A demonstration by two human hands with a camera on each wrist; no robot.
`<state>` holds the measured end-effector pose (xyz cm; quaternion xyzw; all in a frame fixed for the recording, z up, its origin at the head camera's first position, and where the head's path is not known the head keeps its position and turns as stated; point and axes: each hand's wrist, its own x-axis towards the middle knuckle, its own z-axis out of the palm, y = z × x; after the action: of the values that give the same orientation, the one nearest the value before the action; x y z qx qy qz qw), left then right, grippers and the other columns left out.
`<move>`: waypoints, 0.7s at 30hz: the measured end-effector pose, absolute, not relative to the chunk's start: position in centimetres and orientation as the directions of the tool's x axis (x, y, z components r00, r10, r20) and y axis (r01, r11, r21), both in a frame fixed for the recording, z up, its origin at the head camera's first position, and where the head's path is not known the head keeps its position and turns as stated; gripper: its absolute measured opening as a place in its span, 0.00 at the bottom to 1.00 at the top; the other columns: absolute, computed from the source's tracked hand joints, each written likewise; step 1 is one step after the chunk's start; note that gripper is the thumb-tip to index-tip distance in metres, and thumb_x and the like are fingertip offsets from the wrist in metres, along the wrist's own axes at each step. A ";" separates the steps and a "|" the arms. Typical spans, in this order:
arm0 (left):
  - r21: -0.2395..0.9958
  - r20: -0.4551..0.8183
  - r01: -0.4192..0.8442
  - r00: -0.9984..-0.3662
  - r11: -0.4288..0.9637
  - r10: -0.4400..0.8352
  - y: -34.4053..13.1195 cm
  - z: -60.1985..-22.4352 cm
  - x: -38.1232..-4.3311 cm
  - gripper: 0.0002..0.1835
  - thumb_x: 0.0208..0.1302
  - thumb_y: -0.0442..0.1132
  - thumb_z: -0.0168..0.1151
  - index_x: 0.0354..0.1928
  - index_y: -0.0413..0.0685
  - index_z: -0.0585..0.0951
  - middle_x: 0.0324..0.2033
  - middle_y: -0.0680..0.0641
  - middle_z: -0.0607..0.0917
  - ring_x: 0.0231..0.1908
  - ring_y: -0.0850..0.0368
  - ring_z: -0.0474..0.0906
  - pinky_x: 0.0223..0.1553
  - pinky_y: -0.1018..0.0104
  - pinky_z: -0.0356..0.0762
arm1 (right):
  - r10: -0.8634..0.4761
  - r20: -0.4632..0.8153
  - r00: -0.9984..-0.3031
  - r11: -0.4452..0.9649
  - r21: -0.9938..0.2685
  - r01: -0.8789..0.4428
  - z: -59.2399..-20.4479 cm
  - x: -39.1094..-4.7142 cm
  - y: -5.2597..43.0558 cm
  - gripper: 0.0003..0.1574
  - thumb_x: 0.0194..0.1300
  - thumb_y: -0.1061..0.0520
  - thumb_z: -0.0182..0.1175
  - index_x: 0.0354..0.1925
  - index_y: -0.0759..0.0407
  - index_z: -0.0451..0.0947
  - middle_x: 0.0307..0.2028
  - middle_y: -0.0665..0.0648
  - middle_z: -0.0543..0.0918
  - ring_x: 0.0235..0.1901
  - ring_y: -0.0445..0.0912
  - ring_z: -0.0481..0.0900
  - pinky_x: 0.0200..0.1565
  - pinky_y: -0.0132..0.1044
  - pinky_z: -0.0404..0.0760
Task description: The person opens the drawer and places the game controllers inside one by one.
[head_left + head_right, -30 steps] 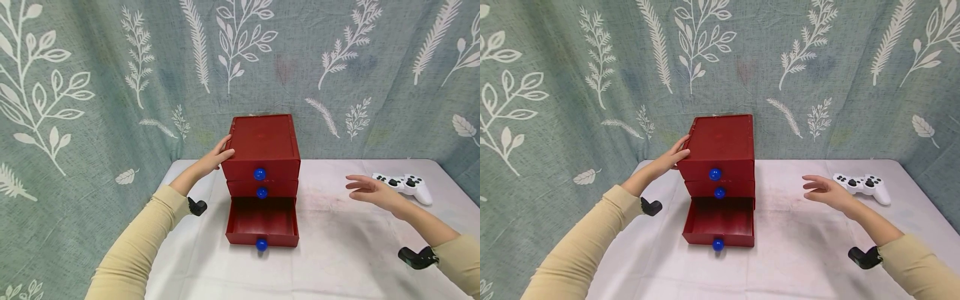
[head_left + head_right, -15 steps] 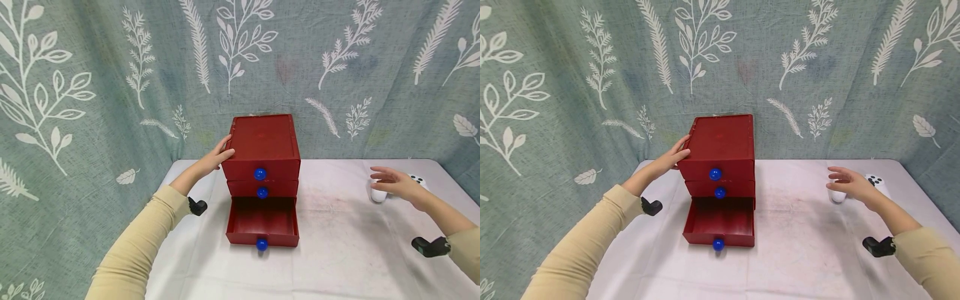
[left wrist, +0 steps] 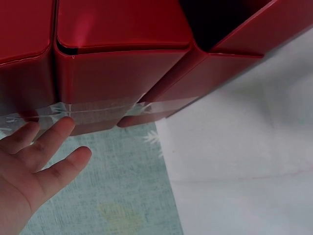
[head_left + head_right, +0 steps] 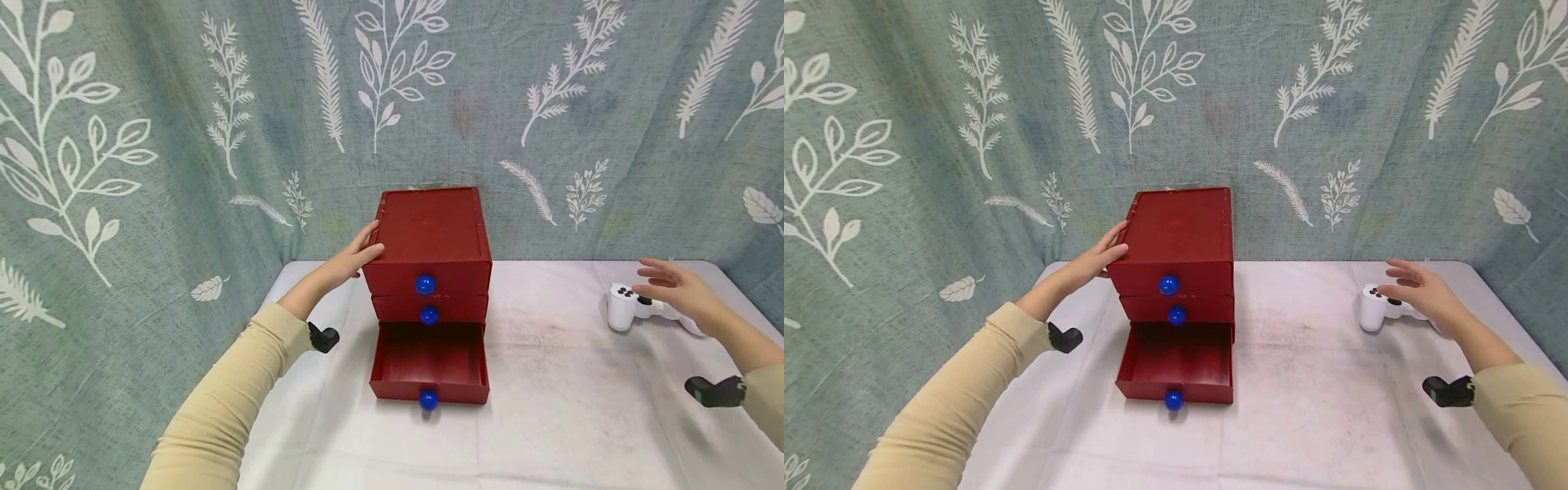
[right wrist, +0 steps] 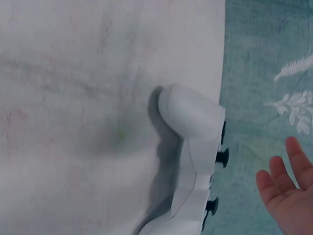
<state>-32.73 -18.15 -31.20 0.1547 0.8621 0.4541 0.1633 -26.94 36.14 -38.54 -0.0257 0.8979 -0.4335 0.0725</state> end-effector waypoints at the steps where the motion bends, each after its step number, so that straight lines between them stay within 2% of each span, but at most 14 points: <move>1: 0.833 -0.141 0.119 -0.898 0.541 0.416 -18.2 -31.2 -32.7 0.35 0.67 0.57 0.41 0.70 0.72 0.38 0.68 0.44 0.55 0.64 0.46 0.58 0.50 0.45 0.62 | -0.096 -0.112 -0.989 0.620 -0.784 0.028 -38.6 -27.0 36.4 0.52 0.65 0.43 0.52 0.70 0.66 0.36 0.62 0.67 0.59 0.63 0.67 0.50 0.55 0.66 0.55; 3: 0.832 -0.143 0.119 -0.898 0.542 0.415 -18.1 -31.2 -32.7 0.35 0.67 0.57 0.41 0.70 0.72 0.38 0.68 0.44 0.54 0.64 0.46 0.57 0.50 0.45 0.62 | -0.084 -0.114 -0.990 0.622 -0.782 0.037 -38.9 -27.2 37.1 0.52 0.66 0.43 0.51 0.70 0.67 0.35 0.64 0.76 0.49 0.62 0.71 0.45 0.55 0.67 0.53; 4: 0.831 -0.143 0.119 -0.899 0.544 0.414 -18.1 -31.2 -32.7 0.35 0.67 0.58 0.41 0.70 0.73 0.38 0.68 0.44 0.54 0.64 0.46 0.57 0.50 0.45 0.62 | -0.053 -0.110 -0.993 0.637 -0.769 0.051 -39.6 -27.5 37.6 0.52 0.65 0.41 0.51 0.71 0.64 0.35 0.65 0.71 0.53 0.64 0.67 0.47 0.56 0.63 0.57; 6: 0.831 -0.144 0.119 -0.898 0.544 0.416 -18.1 -31.2 -32.7 0.35 0.67 0.58 0.41 0.70 0.73 0.38 0.69 0.45 0.53 0.65 0.46 0.57 0.50 0.45 0.62 | -0.048 -0.103 -0.994 0.636 -0.770 0.049 -40.9 -28.4 39.1 0.52 0.65 0.41 0.51 0.71 0.62 0.35 0.66 0.71 0.52 0.64 0.68 0.46 0.56 0.64 0.55; 10: 0.829 -0.144 0.122 -0.896 0.545 0.420 -18.1 -31.2 -32.8 0.35 0.67 0.58 0.40 0.70 0.72 0.38 0.69 0.45 0.53 0.64 0.46 0.57 0.49 0.47 0.62 | 0.041 -0.055 -0.998 0.670 -0.740 0.068 -45.7 -31.2 43.3 0.53 0.61 0.35 0.52 0.72 0.46 0.35 0.69 0.65 0.52 0.65 0.64 0.48 0.55 0.63 0.57; 11: 0.829 -0.144 0.124 -0.895 0.545 0.422 -18.1 -31.2 -32.8 0.35 0.67 0.58 0.40 0.70 0.72 0.38 0.69 0.45 0.54 0.64 0.46 0.58 0.49 0.48 0.62 | 0.038 -0.046 -0.998 0.663 -0.747 0.060 -46.7 -31.8 44.2 0.54 0.61 0.35 0.52 0.72 0.46 0.33 0.68 0.71 0.47 0.64 0.69 0.45 0.54 0.68 0.52; 13: 0.828 -0.144 0.126 -0.894 0.546 0.424 -18.0 -31.2 -32.8 0.35 0.67 0.58 0.40 0.70 0.72 0.37 0.68 0.44 0.54 0.64 0.46 0.58 0.48 0.49 0.63 | 0.090 -0.026 -0.996 0.672 -0.736 0.080 -48.6 -32.9 45.8 0.55 0.59 0.32 0.52 0.71 0.40 0.32 0.69 0.70 0.47 0.64 0.68 0.46 0.54 0.67 0.53; 15: 0.827 -0.146 0.123 -0.895 0.549 0.421 -18.0 -31.2 -32.8 0.35 0.67 0.58 0.41 0.70 0.72 0.38 0.68 0.45 0.55 0.63 0.46 0.58 0.47 0.50 0.63 | 0.100 -0.016 -0.995 0.652 -0.754 0.077 -49.6 -33.3 46.8 0.56 0.58 0.32 0.53 0.71 0.41 0.31 0.68 0.73 0.44 0.64 0.71 0.43 0.54 0.69 0.51; 21: 0.830 -0.147 0.116 -0.898 0.546 0.414 -18.0 -31.2 -32.8 0.35 0.67 0.58 0.41 0.70 0.73 0.38 0.68 0.45 0.54 0.64 0.46 0.58 0.49 0.47 0.62 | 0.134 -0.022 -0.991 0.601 -0.793 0.099 -50.4 -32.4 47.6 0.58 0.59 0.33 0.53 0.71 0.46 0.28 0.68 0.74 0.37 0.64 0.72 0.36 0.55 0.69 0.47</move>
<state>-32.83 -17.97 -31.25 0.1535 0.8636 0.4509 0.1652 -32.37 47.59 -50.39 0.0651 0.8944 -0.4421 -0.0197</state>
